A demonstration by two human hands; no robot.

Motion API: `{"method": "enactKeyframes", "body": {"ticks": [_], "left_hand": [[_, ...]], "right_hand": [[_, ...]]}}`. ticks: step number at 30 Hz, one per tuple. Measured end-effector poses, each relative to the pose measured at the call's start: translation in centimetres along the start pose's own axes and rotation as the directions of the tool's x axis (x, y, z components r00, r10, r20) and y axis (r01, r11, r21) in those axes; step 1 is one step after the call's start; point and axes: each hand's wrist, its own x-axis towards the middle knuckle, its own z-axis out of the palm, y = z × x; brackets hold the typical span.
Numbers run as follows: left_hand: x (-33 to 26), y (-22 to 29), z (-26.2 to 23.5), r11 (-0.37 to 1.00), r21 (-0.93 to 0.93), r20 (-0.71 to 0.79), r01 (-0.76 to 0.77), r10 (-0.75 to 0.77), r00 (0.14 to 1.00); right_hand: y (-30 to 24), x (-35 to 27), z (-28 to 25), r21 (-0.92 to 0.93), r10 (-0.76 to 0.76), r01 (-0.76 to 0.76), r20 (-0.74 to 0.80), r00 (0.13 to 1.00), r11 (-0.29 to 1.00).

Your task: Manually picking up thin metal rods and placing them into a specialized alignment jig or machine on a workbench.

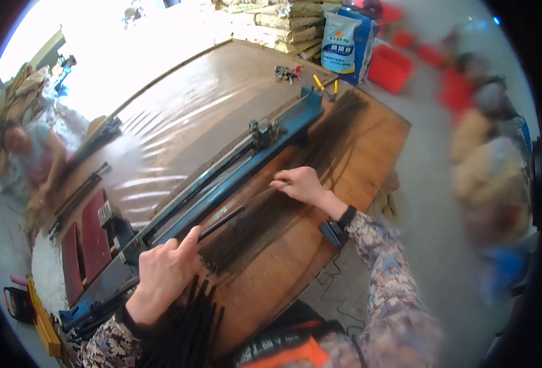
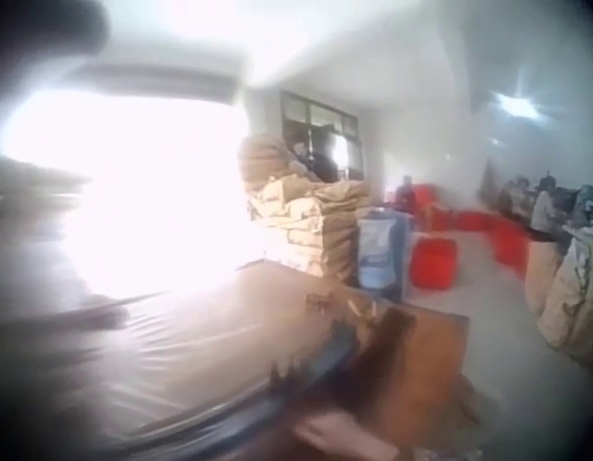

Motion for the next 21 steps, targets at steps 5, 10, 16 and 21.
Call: {"method": "enactKeyframes", "body": {"ticks": [5, 10, 16, 21], "left_hand": [[-0.4, 2.3, 0.7, 0.994, -0.085, 0.043, -0.074, 0.078, 0.996], [-1.4, 0.0, -0.5, 1.0, -0.012, -0.077, 0.02, -0.021, 0.997], [-2.7, -2.4, -2.0, 0.997, 0.032, -0.019, 0.07, -0.07, 0.997], [-4.3, -2.2, -2.6, 0.996, 0.013, -0.009, 0.089, -0.089, 0.996]], "right_hand": [[-4.3, 1.3, -0.8, 0.181, -0.325, 0.354, -0.172, 0.93, 0.917], [-3.7, 1.1, 1.5, 0.203, -0.134, 0.189, -0.255, 0.958, 0.961], [-3.1, 1.6, 5.8, 0.166, -0.033, 0.066, -0.194, 0.98, 0.984], [-12.3, 3.1, 3.4, 0.427, -0.33, 0.347, -0.117, 0.937, 0.835]]}}
